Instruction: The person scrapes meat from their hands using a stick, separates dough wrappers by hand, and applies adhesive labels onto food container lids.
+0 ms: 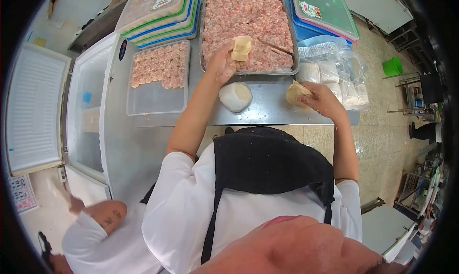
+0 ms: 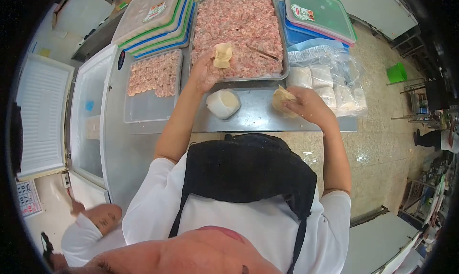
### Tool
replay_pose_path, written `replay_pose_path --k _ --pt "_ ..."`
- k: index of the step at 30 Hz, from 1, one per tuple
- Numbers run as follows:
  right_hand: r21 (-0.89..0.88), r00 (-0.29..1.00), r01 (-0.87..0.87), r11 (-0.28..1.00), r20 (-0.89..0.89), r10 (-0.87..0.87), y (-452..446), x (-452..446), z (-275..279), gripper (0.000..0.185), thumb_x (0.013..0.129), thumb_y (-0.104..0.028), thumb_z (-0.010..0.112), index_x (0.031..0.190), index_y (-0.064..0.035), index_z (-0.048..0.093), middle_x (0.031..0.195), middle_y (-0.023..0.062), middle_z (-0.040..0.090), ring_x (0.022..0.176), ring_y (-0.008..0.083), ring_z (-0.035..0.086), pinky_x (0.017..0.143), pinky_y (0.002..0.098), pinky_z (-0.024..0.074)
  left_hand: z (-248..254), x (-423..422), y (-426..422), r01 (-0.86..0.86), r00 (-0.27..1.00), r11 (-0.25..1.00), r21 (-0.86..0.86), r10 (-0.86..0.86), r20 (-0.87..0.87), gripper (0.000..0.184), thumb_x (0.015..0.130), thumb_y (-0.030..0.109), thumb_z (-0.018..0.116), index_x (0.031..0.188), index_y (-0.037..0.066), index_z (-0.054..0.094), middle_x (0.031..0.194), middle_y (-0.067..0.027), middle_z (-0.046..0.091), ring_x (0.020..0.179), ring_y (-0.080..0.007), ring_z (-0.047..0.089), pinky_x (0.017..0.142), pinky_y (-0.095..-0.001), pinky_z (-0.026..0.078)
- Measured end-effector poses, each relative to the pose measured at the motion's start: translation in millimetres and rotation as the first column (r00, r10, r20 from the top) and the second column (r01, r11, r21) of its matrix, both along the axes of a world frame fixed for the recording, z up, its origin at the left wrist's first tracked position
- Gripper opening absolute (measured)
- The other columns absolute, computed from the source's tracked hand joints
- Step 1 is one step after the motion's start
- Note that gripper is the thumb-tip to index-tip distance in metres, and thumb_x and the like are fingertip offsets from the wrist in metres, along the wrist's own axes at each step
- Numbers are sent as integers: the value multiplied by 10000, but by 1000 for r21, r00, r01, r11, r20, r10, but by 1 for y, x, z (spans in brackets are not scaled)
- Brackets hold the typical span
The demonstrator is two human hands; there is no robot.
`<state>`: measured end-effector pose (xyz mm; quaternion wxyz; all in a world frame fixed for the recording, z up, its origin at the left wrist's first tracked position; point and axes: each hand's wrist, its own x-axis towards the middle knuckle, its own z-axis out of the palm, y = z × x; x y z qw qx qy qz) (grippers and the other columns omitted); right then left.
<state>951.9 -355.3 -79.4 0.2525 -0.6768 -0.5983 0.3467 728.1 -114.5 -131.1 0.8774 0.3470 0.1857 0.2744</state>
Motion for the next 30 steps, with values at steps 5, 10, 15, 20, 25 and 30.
replay_pose_path --k 5,10,15,20,25,30 --pt "-10 975 -86 996 203 86 4 -6 12 243 817 -165 668 987 -5 601 946 172 605 863 353 592 758 391 457 7 -32 -12 -3 999 1000 -4 3 -32 491 1011 380 340 1263 -17 483 1101 -207 632 955 -288 653 778 -376 561" --pt "299 948 -173 939 308 77 14 -16 -1 250 807 -141 670 1004 -6 594 975 143 595 851 331 586 753 385 461 -1 -82 -29 9 913 858 514 202 -353 401 961 309 522 1181 -21 578 1030 -108 658 889 -178 637 773 -282 514" --pt "31 994 -97 995 -41 98 30 -48 23 240 808 -151 683 986 -16 596 874 133 613 788 271 587 705 347 466 -5 -63 -43 152 867 689 709 252 -431 240 915 185 613 1092 32 667 964 -34 662 837 -94 599 741 -240 485" --pt "218 947 -251 943 -148 286 28 -63 44 256 801 -151 701 997 -17 606 855 115 611 822 254 592 719 347 463 5 -14 -56 66 942 915 397 73 -327 262 930 238 589 1030 14 679 881 -42 662 751 -81 586 667 -230 470" --pt "407 995 101 908 -66 -81 4 -54 37 242 784 -101 706 994 -22 616 1127 120 555 971 288 587 823 376 476 20 26 -78 63 951 922 382 60 -304 342 951 297 538 1000 -18 661 878 -66 653 758 -106 589 671 -252 465" --pt "484 992 -46 874 124 -16 -14 -43 42 266 784 -98 688 1032 -27 624 1270 126 539 1122 303 560 892 382 475 12 54 -86 276 948 815 509 -144 -282 327 923 258 548 1037 -44 605 931 -92 614 795 -164 585 748 -329 487"
